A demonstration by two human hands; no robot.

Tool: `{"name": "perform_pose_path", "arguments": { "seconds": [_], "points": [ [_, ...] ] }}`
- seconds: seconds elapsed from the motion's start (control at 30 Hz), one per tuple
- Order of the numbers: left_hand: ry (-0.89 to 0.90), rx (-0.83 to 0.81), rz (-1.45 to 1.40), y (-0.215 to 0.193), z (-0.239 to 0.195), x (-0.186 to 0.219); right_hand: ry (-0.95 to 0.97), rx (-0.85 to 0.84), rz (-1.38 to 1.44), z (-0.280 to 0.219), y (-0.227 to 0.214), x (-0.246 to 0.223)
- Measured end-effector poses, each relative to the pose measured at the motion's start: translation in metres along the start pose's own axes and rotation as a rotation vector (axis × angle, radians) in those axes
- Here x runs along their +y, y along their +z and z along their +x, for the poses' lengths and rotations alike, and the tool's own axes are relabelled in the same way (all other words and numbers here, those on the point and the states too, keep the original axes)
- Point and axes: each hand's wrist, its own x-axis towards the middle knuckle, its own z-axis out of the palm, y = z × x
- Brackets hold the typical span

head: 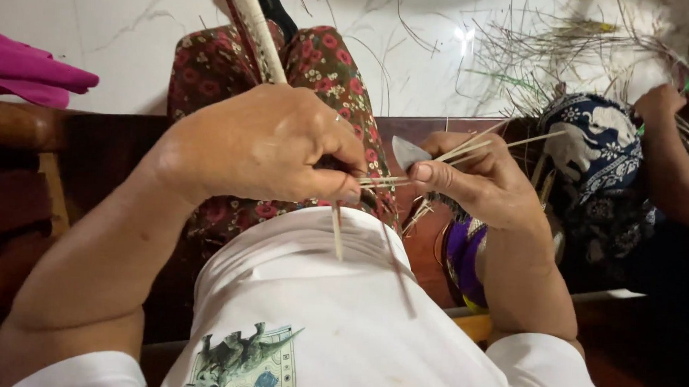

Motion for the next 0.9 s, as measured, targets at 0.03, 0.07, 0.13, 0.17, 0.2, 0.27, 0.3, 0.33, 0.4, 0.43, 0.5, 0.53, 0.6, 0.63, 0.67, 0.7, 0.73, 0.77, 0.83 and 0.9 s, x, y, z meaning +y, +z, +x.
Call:
{"name": "perform_pose_path", "arguments": {
  "seconds": [0.03, 0.07, 0.13, 0.17, 0.2, 0.27, 0.3, 0.33, 0.4, 0.43, 0.5, 0.53, 0.6, 0.63, 0.67, 0.7, 0.73, 0.77, 0.83, 0.9],
  "points": [
    [-0.038, -0.034, 0.026, 0.0, 0.0, -0.001, 0.039, -0.005, 0.034, -0.003, -0.001, 0.008],
    [-0.038, -0.041, 0.021, 0.002, 0.0, -0.003, 0.046, -0.002, 0.039, -0.005, -0.002, 0.015],
    [-0.017, -0.022, 0.039, 0.005, 0.001, -0.009, 0.068, -0.014, 0.151, -0.008, -0.003, 0.03],
    [-0.019, -0.028, 0.032, 0.005, 0.002, -0.01, 0.075, -0.014, 0.156, -0.01, -0.005, 0.037],
    [-0.046, -0.051, 0.056, 0.005, 0.002, -0.01, 0.134, -0.054, 0.167, -0.013, -0.007, 0.043],
    [-0.076, -0.079, 0.077, 0.005, 0.004, -0.011, 0.196, -0.093, 0.183, -0.015, -0.01, 0.052],
    [-0.082, -0.094, 0.089, 0.006, 0.005, -0.012, 0.228, -0.108, 0.147, -0.016, -0.01, 0.055],
    [-0.087, -0.109, 0.1, 0.006, 0.006, -0.013, 0.26, -0.124, 0.111, -0.016, -0.011, 0.057],
    [-0.089, -0.119, 0.1, 0.005, 0.006, -0.013, 0.269, -0.182, 0.119, -0.016, -0.012, 0.062],
    [-0.09, -0.126, 0.101, 0.005, 0.006, -0.013, 0.276, -0.24, 0.125, -0.017, -0.012, 0.064],
    [-0.107, -0.15, 0.108, 0.008, 0.009, -0.014, 0.245, -0.279, 0.161, -0.016, -0.01, 0.066],
    [-0.124, -0.169, 0.12, 0.008, 0.01, -0.014, 0.208, -0.319, 0.193, -0.015, -0.009, 0.066],
    [-0.12, -0.177, 0.104, 0.008, 0.011, -0.016, 0.198, -0.35, 0.249, -0.015, -0.008, 0.066],
    [-0.115, -0.184, 0.089, 0.008, 0.011, -0.016, 0.187, -0.381, 0.303, -0.015, -0.008, 0.067],
    [-0.114, -0.185, 0.089, 0.009, 0.012, -0.016, 0.187, -0.38, 0.304, -0.014, -0.006, 0.067],
    [-0.104, -0.206, 0.061, 0.009, 0.013, -0.016, 0.14, -0.407, 0.35, -0.012, -0.005, 0.067],
    [-0.093, -0.226, 0.033, 0.009, 0.014, -0.016, 0.092, -0.433, 0.396, -0.011, -0.004, 0.067],
    [-0.092, -0.228, 0.034, 0.009, 0.016, -0.017, 0.092, -0.431, 0.397, -0.011, -0.003, 0.068],
    [-0.003, -0.18, 0.004, 0.01, 0.018, -0.019, 0.115, -0.46, 0.462, -0.012, -0.001, 0.07],
    [0.019, -0.204, -0.026, 0.01, 0.021, -0.014, 0.061, -0.489, 0.469, -0.01, 0.0, 0.066]
  ]
}}
